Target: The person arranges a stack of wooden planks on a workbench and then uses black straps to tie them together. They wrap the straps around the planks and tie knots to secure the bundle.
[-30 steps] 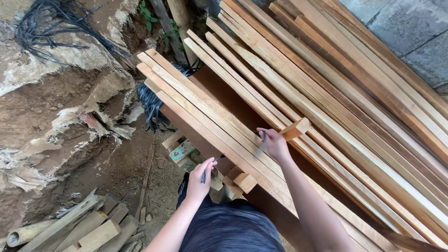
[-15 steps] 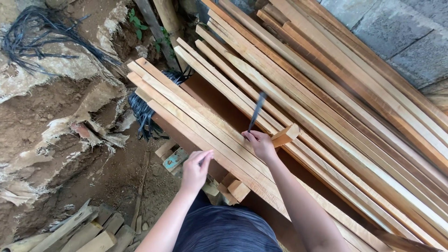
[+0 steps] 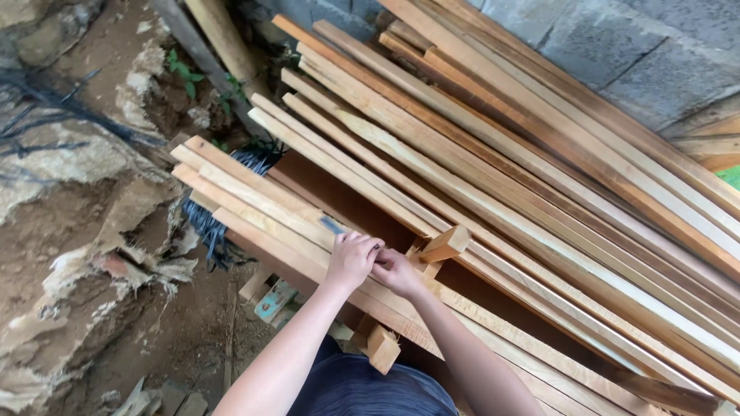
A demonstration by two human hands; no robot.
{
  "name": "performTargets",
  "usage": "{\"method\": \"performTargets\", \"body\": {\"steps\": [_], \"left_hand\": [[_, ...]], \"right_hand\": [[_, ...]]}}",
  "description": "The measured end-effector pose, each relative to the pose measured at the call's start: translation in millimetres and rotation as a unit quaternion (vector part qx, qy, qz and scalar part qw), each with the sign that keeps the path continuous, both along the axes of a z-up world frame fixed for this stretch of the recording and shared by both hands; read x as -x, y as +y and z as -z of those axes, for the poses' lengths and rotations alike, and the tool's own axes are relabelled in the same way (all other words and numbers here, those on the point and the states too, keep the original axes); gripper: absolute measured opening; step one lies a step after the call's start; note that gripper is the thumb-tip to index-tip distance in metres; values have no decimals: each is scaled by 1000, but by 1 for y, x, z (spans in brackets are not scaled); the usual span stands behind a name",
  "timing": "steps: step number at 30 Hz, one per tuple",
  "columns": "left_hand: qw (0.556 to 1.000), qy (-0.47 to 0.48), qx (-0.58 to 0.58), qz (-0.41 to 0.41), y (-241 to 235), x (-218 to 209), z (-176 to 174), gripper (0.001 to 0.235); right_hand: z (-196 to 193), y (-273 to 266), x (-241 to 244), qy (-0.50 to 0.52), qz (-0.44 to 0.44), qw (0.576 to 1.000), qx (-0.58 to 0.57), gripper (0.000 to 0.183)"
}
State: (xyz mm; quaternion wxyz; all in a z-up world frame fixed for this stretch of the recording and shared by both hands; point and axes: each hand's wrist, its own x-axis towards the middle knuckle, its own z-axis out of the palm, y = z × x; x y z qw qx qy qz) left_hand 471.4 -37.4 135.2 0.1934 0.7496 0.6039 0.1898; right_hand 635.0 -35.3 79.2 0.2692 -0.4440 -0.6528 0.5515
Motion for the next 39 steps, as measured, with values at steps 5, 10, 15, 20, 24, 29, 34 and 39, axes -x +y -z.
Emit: {"method": "performTargets", "body": {"steps": [5,10,15,20,24,29,34,39], "left_hand": [[999,-3,37,30,25,-3,-14,20],[990,-86,104,27,47,2,-7,28],[967,-57,248,21,62,6,-26,34],[941,4,338,-5,66,1,-43,29],[954,36,298,-19,56,-4,-20,25],[919,-54,388,-42,68,8,24,24],[898,-91,431,-27,77,15,5,24],[922,-53,379,54,77,19,-7,26]], "right_hand": [[12,10,2,-103,59,993,-7,24],[59,29,-11,-40,61,996,-54,23],[76,32,-10,25,126,984,126,30],[48,37,-5,30,176,973,147,30],[32,39,2,-11,201,966,160,29],[6,24,0,-29,250,957,144,21],[-25,14,3,-29,138,984,-110,31],[14,18,-2,-67,140,987,-52,15]]}}
